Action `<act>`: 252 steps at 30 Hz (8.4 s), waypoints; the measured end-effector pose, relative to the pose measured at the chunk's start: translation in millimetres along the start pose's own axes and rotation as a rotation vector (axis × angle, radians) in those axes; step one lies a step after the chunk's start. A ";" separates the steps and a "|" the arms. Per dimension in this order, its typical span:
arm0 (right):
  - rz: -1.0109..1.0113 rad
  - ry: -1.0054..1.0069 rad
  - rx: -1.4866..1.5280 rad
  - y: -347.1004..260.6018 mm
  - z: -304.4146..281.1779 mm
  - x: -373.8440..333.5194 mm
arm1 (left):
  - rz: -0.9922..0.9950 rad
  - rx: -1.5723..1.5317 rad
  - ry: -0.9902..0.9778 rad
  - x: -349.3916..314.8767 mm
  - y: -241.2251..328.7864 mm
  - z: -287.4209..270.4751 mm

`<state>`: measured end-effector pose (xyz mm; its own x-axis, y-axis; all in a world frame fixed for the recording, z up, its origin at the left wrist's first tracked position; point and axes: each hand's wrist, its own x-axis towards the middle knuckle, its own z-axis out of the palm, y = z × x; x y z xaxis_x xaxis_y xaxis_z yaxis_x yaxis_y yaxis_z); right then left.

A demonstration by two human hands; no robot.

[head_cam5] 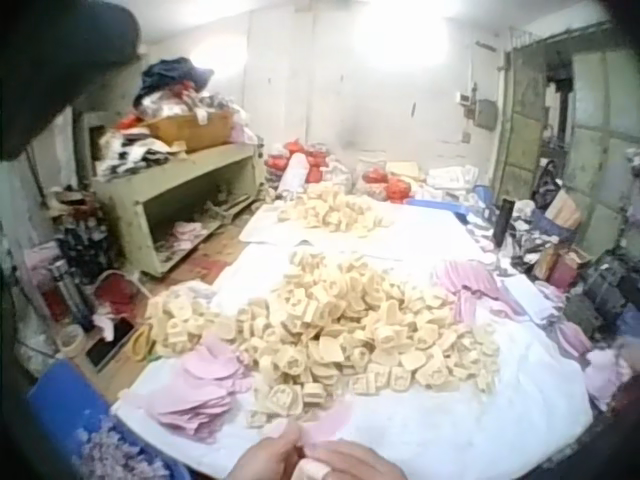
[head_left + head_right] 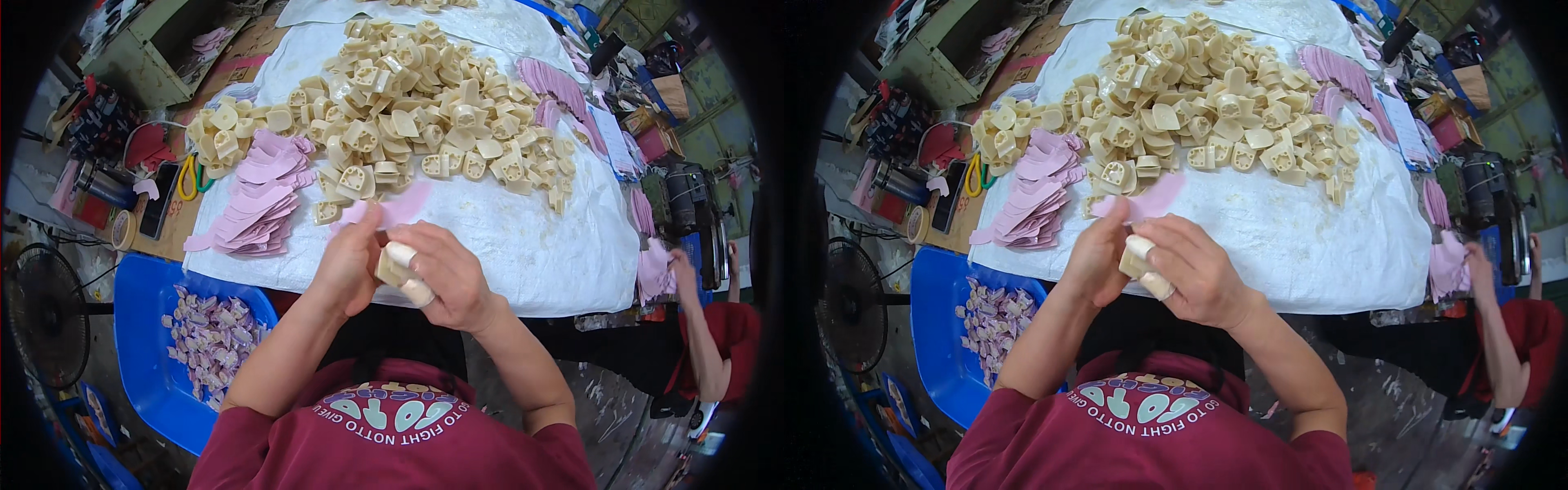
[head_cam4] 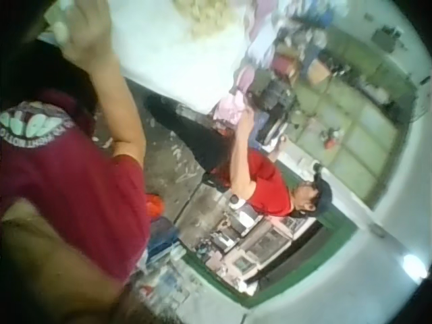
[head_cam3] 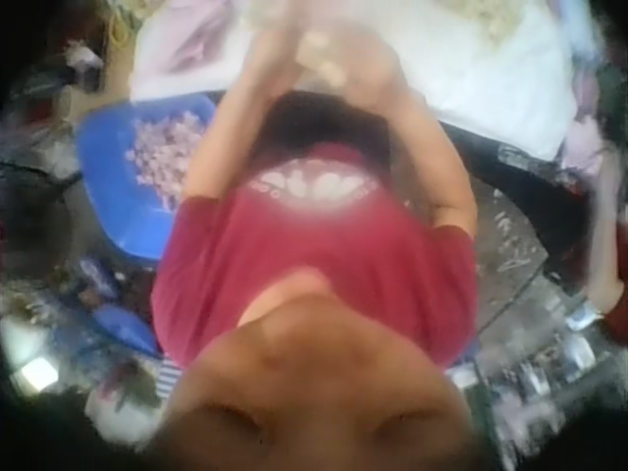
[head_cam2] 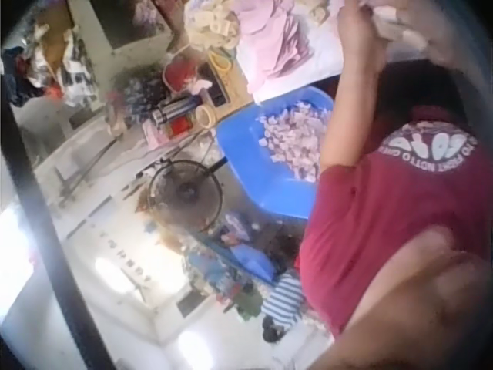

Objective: The person repeatedly picks up small beige plastic clips and pink paper sheets from a table, wraps each clip in a sheet, and places the wrapped item into a blue bin. The process is continuous and repetitive throughout the clip.

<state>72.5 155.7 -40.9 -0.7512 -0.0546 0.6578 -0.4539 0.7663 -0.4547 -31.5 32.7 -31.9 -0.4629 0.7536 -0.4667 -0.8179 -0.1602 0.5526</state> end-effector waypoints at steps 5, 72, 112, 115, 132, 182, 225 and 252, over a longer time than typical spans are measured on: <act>0.129 -0.085 0.004 -9.4 -1.5 2.3 | 0.023 0.049 -0.038 10.0 -13.8 -20.4; 0.302 0.151 0.146 -42.1 20.6 3.5 | 0.386 -0.134 -0.059 -8.8 -4.7 -18.7; 0.227 -0.070 -0.379 -40.7 -19.0 34.1 | 0.392 0.315 -0.097 -37.1 2.2 -25.6; 0.277 -0.128 -0.387 -43.9 -19.2 37.1 | 0.378 0.377 -0.091 -38.2 0.8 -28.9; 0.140 -0.190 -0.134 -24.5 -14.0 19.7 | 0.082 0.795 -0.413 -11.2 37.1 -38.6; 0.951 0.369 0.973 -59.4 -14.6 -5.4 | 1.285 1.315 -0.351 -44.2 8.1 -23.5; 0.245 0.203 -0.038 -23.7 9.9 -6.1 | -0.011 -0.132 -0.269 -34.5 -20.5 -32.8; 0.733 0.135 0.805 -39.2 42.5 3.2 | 0.454 0.259 -0.083 -32.5 -17.1 -14.9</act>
<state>67.5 98.2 -46.5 -0.9302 0.3514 0.1060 -0.1357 -0.0611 -0.9889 -7.5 1.5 -36.5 -0.7137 0.6947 -0.0900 -0.4250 -0.3272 0.8440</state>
